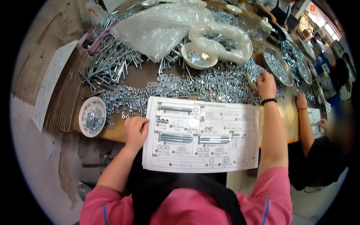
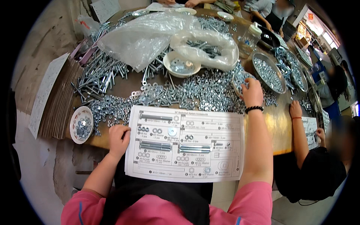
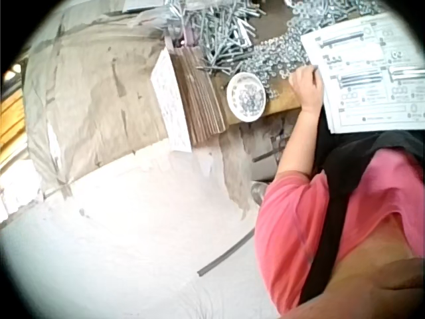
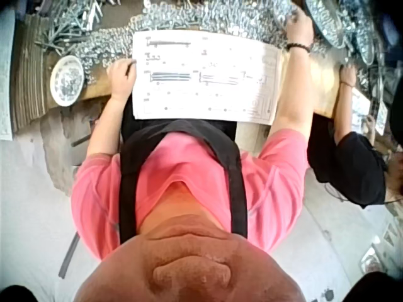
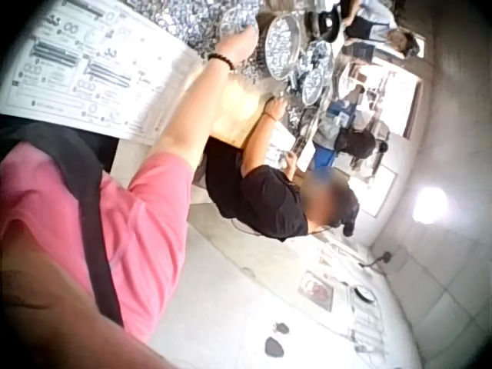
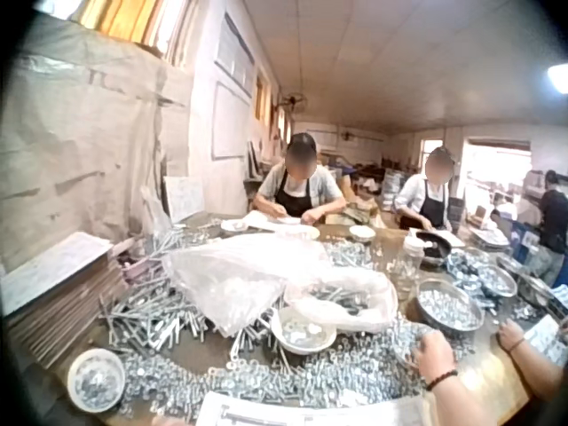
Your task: The person sorts bolts, nuts, and washers from a large pile on a table and places them onto a printed sheet with labeled slots. They repeatedly pick individual fasteners, match them to the sheet, and arrange them in rows. Other workers are visible in the background performing similar tasks.
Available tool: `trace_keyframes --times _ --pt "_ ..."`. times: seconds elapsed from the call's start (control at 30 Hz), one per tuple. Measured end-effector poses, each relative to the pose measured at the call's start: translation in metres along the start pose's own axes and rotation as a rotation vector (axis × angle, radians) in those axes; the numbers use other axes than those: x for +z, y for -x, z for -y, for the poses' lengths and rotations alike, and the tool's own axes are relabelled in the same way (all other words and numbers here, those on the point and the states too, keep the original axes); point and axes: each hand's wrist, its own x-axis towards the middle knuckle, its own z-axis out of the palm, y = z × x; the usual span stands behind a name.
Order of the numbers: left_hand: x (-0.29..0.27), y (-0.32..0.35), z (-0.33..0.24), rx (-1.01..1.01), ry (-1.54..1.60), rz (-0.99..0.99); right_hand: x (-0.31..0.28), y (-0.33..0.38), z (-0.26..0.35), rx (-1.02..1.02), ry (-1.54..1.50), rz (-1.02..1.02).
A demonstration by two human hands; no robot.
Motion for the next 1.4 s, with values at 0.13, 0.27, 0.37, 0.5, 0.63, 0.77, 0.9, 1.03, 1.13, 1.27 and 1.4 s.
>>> trace_keyframes --times 0.13,0.27,0.37,0.5,0.63,0.77,0.9,1.03,1.13,1.27,1.4 --pt "-0.005 -0.002 -0.005 0.000 0.011 0.016 0.013 -0.005 0.043 -0.182 -0.223 0.040" --pt "-0.006 0.001 -0.001 -0.006 0.022 0.014 0.026 -0.011 0.106 -0.287 -0.258 0.170" --pt "-0.003 -0.002 -0.003 0.008 0.051 0.006 0.046 -0.020 0.126 -0.346 -0.277 0.174" --pt "-0.004 0.002 0.001 -0.004 0.048 0.014 0.043 -0.025 0.135 -0.306 -0.406 0.019" --pt "-0.006 0.003 0.000 0.001 0.085 -0.001 0.007 -0.020 0.074 -0.235 -0.503 -0.333" --pt "-0.003 0.002 0.000 0.004 0.107 0.028 -0.022 0.003 -0.048 0.068 -0.326 -0.536" --pt "-0.003 0.004 0.000 -0.003 0.098 0.047 -0.019 0.043 -0.123 0.287 -0.023 -0.011" --pt "-0.003 0.002 -0.001 -0.025 0.059 0.079 -0.012 0.051 -0.117 0.489 0.013 0.200" --pt "-0.002 0.000 -0.004 -0.012 0.046 0.079 0.001 0.052 -0.129 0.501 0.039 0.208" --pt "-0.004 0.004 -0.002 0.022 0.009 0.054 0.013 0.048 -0.133 0.475 0.026 0.212" --pt "-0.001 -0.003 -0.005 0.030 0.008 0.039 0.003 0.056 -0.134 0.485 0.047 -0.027"
